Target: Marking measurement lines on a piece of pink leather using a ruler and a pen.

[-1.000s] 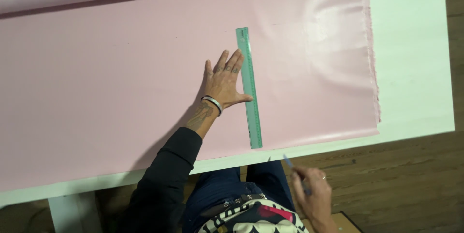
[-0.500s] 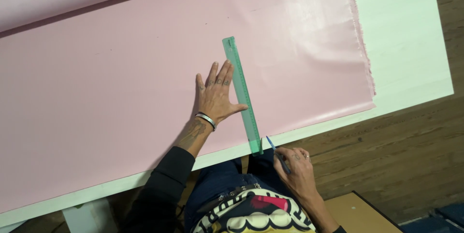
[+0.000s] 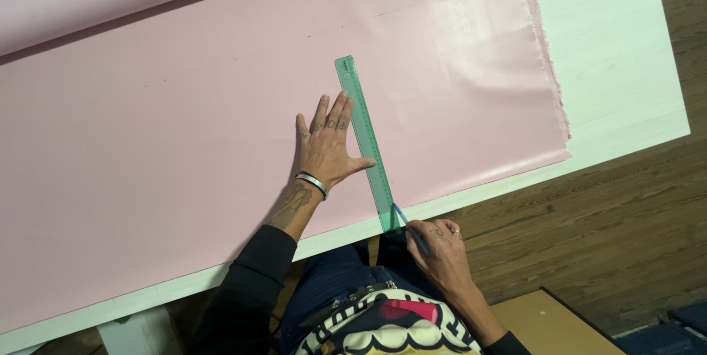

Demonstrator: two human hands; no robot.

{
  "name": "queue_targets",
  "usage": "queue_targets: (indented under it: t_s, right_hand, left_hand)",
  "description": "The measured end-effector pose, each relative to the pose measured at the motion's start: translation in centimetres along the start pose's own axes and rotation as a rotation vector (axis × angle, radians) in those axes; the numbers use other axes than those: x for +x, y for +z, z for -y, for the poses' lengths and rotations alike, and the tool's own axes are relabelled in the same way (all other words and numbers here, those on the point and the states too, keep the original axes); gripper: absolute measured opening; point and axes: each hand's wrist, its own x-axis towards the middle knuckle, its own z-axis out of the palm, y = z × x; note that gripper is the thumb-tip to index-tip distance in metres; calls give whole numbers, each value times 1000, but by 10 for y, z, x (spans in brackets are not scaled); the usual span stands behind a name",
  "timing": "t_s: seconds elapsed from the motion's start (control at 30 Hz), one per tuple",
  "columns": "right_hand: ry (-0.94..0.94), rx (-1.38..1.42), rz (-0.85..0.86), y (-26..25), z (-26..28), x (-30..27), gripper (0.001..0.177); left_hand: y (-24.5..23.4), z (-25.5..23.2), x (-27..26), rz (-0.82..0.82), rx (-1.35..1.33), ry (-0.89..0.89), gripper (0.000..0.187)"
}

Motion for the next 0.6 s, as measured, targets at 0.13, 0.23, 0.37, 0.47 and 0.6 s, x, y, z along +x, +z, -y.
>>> queue_targets:
  t_s: [0.13, 0.23, 0.37, 0.47, 0.6]
  right_hand:
    - [-7, -28, -2, 2, -3, -1, 23]
    - [8, -5, -21, 3, -4, -2, 23]
    - [-12, -28, 1, 3, -3, -1, 24]
    - [-2, -28, 5, 1, -1, 1, 24]
    - [-14, -14, 4, 0, -1, 1, 24]
  left_hand:
    - [0, 0, 0, -11, -9, -2, 137]
    - [0, 1, 0, -14, 2, -2, 136]
    - [-2, 0, 0, 8, -18, -6, 137]
    - [-5, -1, 0, 14, -17, -10, 138]
    - [-5, 0, -2, 3, -13, -16, 138]
